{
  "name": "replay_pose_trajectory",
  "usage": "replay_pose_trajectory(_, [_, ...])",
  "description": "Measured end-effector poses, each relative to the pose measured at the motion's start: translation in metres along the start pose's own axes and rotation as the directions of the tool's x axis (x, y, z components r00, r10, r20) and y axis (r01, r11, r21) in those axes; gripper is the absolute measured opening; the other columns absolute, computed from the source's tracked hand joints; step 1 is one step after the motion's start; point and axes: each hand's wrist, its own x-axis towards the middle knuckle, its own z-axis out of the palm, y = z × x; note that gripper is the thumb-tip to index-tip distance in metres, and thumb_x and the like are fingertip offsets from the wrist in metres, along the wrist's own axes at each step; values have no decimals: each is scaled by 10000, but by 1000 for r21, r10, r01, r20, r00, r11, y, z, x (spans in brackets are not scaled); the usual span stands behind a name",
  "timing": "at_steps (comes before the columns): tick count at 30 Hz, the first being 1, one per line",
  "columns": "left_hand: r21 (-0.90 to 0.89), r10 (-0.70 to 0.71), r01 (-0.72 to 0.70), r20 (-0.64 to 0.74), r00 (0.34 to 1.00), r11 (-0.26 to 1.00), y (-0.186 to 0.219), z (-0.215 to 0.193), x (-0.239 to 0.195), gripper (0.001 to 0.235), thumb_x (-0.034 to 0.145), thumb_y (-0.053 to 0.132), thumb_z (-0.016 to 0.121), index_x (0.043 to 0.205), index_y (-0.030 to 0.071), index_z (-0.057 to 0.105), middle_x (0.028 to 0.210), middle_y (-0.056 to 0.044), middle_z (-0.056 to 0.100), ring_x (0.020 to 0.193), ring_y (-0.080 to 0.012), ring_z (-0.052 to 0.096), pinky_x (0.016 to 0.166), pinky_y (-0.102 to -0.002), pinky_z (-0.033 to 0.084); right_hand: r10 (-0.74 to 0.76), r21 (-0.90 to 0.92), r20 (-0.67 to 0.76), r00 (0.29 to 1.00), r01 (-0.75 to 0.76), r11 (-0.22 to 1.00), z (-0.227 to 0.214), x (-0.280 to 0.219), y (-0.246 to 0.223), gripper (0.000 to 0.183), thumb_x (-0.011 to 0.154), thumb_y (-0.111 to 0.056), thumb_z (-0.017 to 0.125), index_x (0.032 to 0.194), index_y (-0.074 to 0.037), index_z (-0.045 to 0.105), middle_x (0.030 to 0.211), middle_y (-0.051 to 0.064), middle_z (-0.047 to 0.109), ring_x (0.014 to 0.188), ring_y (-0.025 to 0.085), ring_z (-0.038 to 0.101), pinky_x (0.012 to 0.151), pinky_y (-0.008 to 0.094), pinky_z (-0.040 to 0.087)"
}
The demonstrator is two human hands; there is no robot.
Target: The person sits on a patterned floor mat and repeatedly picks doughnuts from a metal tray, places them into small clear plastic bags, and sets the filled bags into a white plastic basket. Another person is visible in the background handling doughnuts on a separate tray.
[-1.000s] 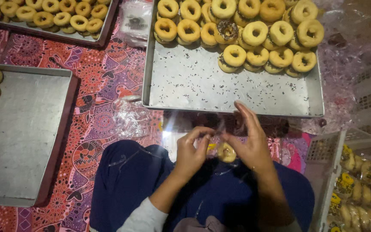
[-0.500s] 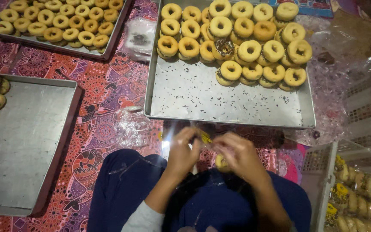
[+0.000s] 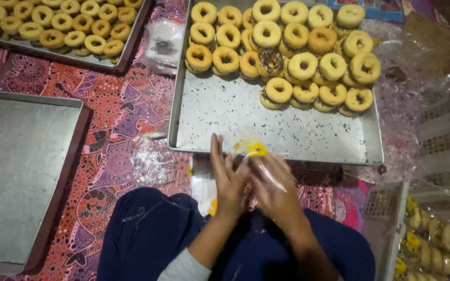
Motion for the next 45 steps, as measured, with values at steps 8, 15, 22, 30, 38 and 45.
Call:
replay_pose_trajectory(8, [-430,-62,56,0,998,901,-22,-45,102,171,928,-36,640,1034,81,573,972,-76,610,901,-182,637,1029,-495,547,290,44,-123,949,-287,957,17,140,109,310,887,-213,843,1092,3,758,901,150,729,788,223,668,716,360,532])
replay_pose_trajectory(15, [-670,-332,168,-124,935,723,-9,-70,134,313,1006,345,595,989,33,590,901,-145,632,835,-276,658,992,-574,545,372,-534,-33,928,-331,778,47,241,177,972,611,-656,901,1333,-59,642,1602,309,258,1495,559,156,1093,791,74])
replay_pose_trajectory(22, [-839,-388,108,-128,913,532,-15,-92,158,409,1034,387,549,1045,-17,616,993,-221,644,987,-356,645,1063,-601,500,595,84,146,790,-609,788,2,159,92,764,809,-338,799,1484,-67,566,1218,148,729,1054,234,707,909,373,564])
replay_pose_trajectory(30, [-653,-10,14,10,1000,757,-29,-46,108,431,992,438,544,1214,68,550,1121,-207,663,1080,-343,651,1048,-595,508,443,180,118,888,-458,870,9,63,-19,637,652,-173,930,1247,-66,727,1137,111,731,1024,209,710,905,334,568])
replay_pose_trajectory(38, [-238,-158,208,214,964,949,-39,-16,31,685,1035,434,659,1506,-11,440,1454,-228,503,1332,-337,506,1152,-543,367,368,526,-131,921,-250,813,21,71,-65,695,802,-197,856,1383,-46,505,1407,122,541,1242,241,613,963,381,575])
replay_pose_trajectory(45, [633,456,-766,718,526,-112,55,-85,-40,673,823,408,739,1370,65,552,1359,-183,616,1313,-409,523,1224,-541,167,186,576,433,882,-429,696,28,34,-29,580,902,-166,714,1432,-11,537,1388,134,635,1231,189,613,1022,355,502])
